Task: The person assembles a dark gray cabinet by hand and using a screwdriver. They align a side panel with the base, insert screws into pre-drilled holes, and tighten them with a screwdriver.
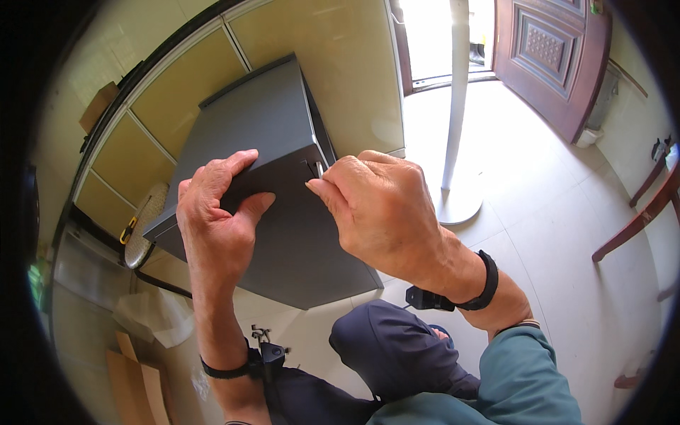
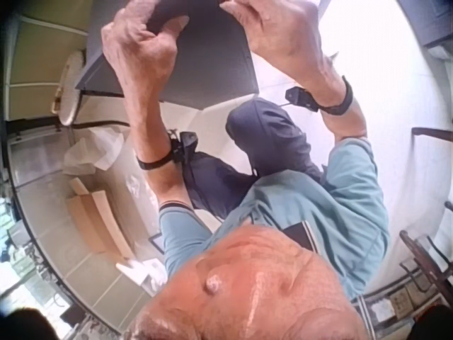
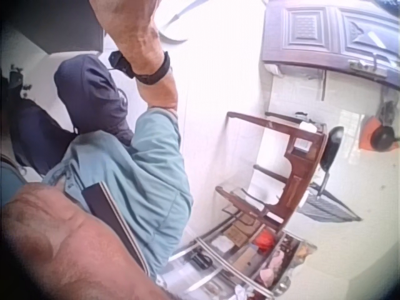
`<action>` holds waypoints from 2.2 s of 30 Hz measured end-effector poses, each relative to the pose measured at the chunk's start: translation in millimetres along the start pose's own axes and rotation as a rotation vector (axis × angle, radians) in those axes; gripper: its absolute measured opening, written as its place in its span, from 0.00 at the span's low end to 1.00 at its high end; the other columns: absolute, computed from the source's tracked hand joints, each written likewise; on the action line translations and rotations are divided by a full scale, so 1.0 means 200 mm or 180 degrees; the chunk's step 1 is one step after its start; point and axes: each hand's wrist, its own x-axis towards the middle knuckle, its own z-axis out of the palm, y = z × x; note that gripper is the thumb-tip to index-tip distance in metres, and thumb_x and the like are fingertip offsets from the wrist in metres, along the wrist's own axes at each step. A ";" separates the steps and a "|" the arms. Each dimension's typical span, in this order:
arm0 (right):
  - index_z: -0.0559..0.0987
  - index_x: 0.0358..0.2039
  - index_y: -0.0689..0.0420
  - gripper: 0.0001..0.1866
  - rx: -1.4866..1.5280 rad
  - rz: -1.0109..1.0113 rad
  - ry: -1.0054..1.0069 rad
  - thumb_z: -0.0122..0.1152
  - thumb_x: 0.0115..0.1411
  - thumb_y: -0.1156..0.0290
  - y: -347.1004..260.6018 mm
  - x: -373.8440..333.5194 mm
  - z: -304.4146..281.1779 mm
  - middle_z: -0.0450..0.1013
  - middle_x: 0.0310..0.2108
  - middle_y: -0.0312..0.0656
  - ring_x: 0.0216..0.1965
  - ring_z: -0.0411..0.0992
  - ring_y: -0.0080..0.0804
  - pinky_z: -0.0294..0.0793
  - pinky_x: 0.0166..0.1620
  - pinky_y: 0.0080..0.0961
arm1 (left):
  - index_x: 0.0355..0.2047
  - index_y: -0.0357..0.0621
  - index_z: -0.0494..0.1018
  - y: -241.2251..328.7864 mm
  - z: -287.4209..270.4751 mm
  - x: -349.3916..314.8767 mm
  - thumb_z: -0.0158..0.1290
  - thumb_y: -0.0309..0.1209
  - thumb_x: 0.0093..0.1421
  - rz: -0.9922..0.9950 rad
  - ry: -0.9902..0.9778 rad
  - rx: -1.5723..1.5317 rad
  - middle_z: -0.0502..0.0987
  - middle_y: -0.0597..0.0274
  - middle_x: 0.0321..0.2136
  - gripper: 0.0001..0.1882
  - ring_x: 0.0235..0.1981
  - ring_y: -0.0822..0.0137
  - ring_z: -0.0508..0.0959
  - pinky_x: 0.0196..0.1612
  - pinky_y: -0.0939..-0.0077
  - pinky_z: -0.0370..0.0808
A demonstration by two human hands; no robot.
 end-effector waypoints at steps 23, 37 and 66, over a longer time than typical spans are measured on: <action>0.78 0.25 0.64 0.06 0.0521 0.0595 -0.0462 0.65 0.58 0.81 0.03 0.02 -0.03 0.75 0.17 0.43 0.19 0.78 0.31 0.73 0.22 0.22 | 0.40 0.46 0.78 0.00 0.02 0.02 0.67 0.23 0.42 0.0095 0.0094 -0.0084 0.80 0.64 0.32 0.22 0.36 0.61 0.77 0.44 0.67 0.65; 0.72 0.23 0.64 0.11 0.0235 0.0616 -0.0765 0.66 0.57 0.79 -0.01 0.09 -0.07 0.71 0.18 0.54 0.21 0.72 0.52 0.69 0.24 0.37 | 0.39 0.45 0.79 0.02 -0.01 0.01 0.67 0.22 0.41 -0.0037 0.0054 -0.0181 0.80 0.62 0.33 0.21 0.36 0.60 0.77 0.45 0.68 0.66; 0.79 0.21 0.64 0.18 0.1127 0.1048 -0.0752 0.77 0.52 0.62 0.22 0.04 0.01 0.76 0.17 0.45 0.20 0.77 0.27 0.74 0.24 0.20 | 0.34 0.46 0.75 0.08 0.03 0.01 0.73 0.55 0.32 -0.0189 0.0192 0.0396 0.74 0.67 0.27 0.35 0.31 0.62 0.73 0.45 0.66 0.62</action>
